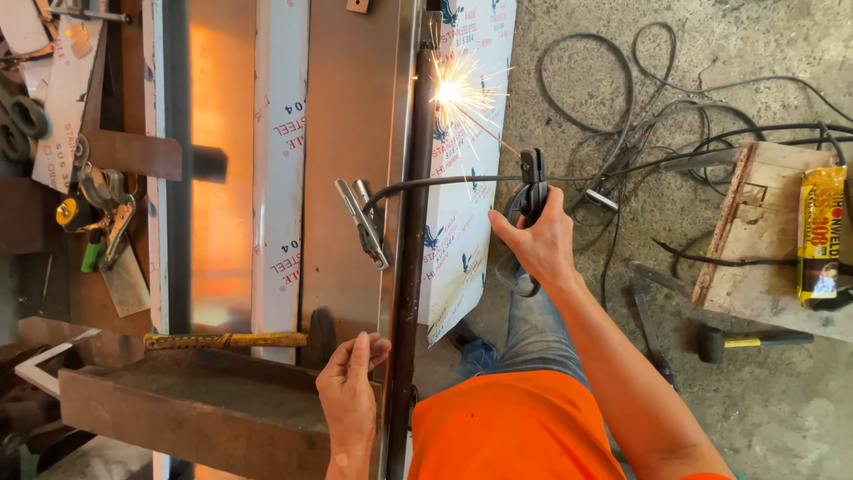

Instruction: The person welds a metal frame using a welding torch and filler rod. They repeatedly position the rod, strike an arc, and weld along seams, then reposition the frame and continue welding other joints.

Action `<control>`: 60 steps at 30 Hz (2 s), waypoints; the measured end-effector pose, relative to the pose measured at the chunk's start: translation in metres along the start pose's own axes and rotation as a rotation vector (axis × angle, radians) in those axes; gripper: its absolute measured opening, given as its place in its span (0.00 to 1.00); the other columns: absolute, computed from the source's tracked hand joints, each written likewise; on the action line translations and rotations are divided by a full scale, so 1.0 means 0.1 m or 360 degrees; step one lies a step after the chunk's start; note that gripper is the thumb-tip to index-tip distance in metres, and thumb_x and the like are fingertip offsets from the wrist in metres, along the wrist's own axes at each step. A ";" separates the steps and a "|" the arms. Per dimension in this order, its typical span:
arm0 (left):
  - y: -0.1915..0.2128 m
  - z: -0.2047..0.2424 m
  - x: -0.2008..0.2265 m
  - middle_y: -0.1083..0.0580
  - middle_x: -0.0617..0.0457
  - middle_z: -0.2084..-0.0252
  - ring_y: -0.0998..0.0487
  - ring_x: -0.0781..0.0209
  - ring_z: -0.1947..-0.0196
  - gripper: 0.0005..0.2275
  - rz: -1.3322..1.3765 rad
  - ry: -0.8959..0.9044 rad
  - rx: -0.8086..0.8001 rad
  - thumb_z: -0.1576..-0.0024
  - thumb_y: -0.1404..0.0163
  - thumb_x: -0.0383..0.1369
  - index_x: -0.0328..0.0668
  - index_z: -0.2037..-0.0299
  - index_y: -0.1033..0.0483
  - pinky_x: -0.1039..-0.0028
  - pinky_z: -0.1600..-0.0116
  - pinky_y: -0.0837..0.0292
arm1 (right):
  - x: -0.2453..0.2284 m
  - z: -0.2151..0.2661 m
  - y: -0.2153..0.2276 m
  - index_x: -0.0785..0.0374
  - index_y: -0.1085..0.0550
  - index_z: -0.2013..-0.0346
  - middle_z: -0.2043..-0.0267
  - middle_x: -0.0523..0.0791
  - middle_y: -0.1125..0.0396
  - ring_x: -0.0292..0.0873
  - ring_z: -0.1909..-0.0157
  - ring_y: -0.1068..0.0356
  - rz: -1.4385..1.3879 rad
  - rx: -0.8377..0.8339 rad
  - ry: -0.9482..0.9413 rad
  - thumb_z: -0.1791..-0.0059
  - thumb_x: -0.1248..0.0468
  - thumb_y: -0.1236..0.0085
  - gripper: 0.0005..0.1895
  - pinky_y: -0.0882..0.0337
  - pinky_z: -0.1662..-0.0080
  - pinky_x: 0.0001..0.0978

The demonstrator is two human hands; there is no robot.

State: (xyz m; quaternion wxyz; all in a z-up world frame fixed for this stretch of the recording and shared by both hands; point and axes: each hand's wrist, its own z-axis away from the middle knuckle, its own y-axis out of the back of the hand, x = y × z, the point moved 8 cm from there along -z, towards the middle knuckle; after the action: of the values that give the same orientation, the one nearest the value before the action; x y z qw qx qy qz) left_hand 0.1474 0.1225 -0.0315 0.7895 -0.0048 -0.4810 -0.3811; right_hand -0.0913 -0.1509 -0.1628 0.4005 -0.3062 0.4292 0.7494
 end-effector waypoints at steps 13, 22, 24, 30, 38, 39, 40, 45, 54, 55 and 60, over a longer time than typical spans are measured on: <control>-0.01 0.00 0.01 0.18 0.47 0.65 0.16 0.62 0.63 0.14 -0.0122 0.0068 0.0007 0.37 0.51 0.35 0.27 0.60 0.19 0.73 0.53 0.21 | 0.13 -0.04 0.02 0.63 0.34 0.56 0.70 0.43 0.31 0.40 0.70 0.30 -0.0107 -0.0069 -0.0049 0.59 0.46 0.27 0.33 0.27 0.65 0.39; 0.31 -0.51 0.39 0.18 0.49 0.65 0.18 0.64 0.64 0.12 -0.0405 -0.0374 0.0112 0.36 0.48 0.35 0.29 0.59 0.20 0.75 0.55 0.23 | 0.17 -0.07 0.03 0.62 0.36 0.60 0.70 0.42 0.31 0.39 0.69 0.30 -0.0066 -0.0051 0.0158 0.56 0.46 0.26 0.30 0.28 0.65 0.38; 0.33 -0.70 0.60 0.19 0.44 0.64 0.16 0.55 0.64 0.13 -0.1081 -0.0411 0.0230 0.37 0.46 0.40 0.35 0.55 0.19 0.68 0.55 0.23 | 0.13 -0.08 0.08 0.63 0.37 0.60 0.70 0.43 0.33 0.40 0.71 0.32 -0.0017 -0.0019 0.0181 0.54 0.50 0.26 0.29 0.30 0.68 0.38; 0.55 -1.52 0.02 0.20 0.46 0.49 0.21 0.46 0.46 0.16 -0.2875 -0.0072 -0.0350 0.45 0.41 0.45 0.45 0.53 0.17 0.50 0.45 0.26 | 0.25 -0.21 0.19 0.61 0.38 0.58 0.72 0.43 0.37 0.39 0.80 0.35 -0.0751 -0.0048 -0.0129 0.51 0.57 0.32 0.22 0.32 0.77 0.36; 0.88 -1.78 -0.87 0.23 0.48 0.43 0.25 0.49 0.39 0.17 -0.3241 0.0241 -0.0887 0.47 0.43 0.36 0.47 0.48 0.20 0.49 0.37 0.31 | 0.25 -0.13 0.06 0.62 0.37 0.59 0.69 0.43 0.35 0.40 0.72 0.31 -0.0182 -0.0025 -0.0035 0.55 0.49 0.29 0.28 0.28 0.71 0.40; 0.92 -1.88 -1.03 0.21 0.46 0.44 0.23 0.47 0.40 0.15 -0.3199 0.0110 -0.0904 0.47 0.47 0.32 0.46 0.49 0.18 0.54 0.38 0.27 | 0.23 -0.14 0.05 0.63 0.36 0.59 0.69 0.43 0.33 0.40 0.70 0.31 -0.0081 0.0006 0.0026 0.55 0.47 0.28 0.29 0.29 0.68 0.41; 0.93 -1.89 -1.04 0.21 0.46 0.44 0.23 0.47 0.40 0.15 -0.3205 0.0107 -0.0907 0.47 0.47 0.32 0.46 0.49 0.18 0.54 0.38 0.27 | 0.23 -0.10 0.06 0.63 0.36 0.59 0.69 0.43 0.33 0.40 0.70 0.31 -0.0084 0.0010 0.0021 0.55 0.47 0.28 0.29 0.29 0.68 0.41; 1.01 -1.88 -1.23 0.25 0.40 0.45 0.26 0.41 0.41 0.21 -0.2887 -0.0044 -0.1211 0.50 0.47 0.31 0.41 0.44 0.28 0.58 0.38 0.29 | 0.20 -0.01 0.07 0.61 0.34 0.57 0.68 0.42 0.31 0.40 0.68 0.30 -0.0092 -0.0085 0.0011 0.56 0.46 0.29 0.30 0.28 0.67 0.44; 0.45 -1.83 0.15 0.21 0.41 0.53 0.22 0.42 0.48 0.19 -0.1851 -0.0335 -0.0935 0.54 0.40 0.36 0.38 0.52 0.23 0.62 0.43 0.28 | 0.35 -0.03 0.07 0.60 0.37 0.51 0.66 0.43 0.35 0.41 0.70 0.31 -0.0243 -0.0133 0.0128 0.52 0.47 0.31 0.30 0.27 0.66 0.43; 0.44 -1.82 0.22 0.21 0.41 0.53 0.22 0.42 0.48 0.19 -0.1850 -0.0331 -0.0940 0.54 0.40 0.36 0.38 0.52 0.23 0.62 0.43 0.28 | 0.26 0.00 0.08 0.60 0.37 0.51 0.66 0.43 0.35 0.41 0.70 0.31 -0.0238 -0.0133 0.0123 0.52 0.47 0.31 0.30 0.27 0.66 0.43; 0.55 -2.09 0.54 0.20 0.41 0.64 0.20 0.46 0.60 0.13 -0.1484 -0.0190 -0.0505 0.43 0.46 0.40 0.37 0.57 0.21 0.62 0.52 0.26 | 0.25 -0.04 0.10 0.62 0.38 0.59 0.69 0.42 0.34 0.41 0.72 0.31 -0.0178 -0.0001 -0.0027 0.55 0.46 0.29 0.30 0.28 0.69 0.45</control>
State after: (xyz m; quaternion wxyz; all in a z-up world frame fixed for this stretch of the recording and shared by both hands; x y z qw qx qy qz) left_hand 0.3523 0.0509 -0.0832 0.4956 0.0689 -0.4123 -0.7613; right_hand -0.1114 -0.1491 -0.1809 0.4453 -0.3234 0.4078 0.7286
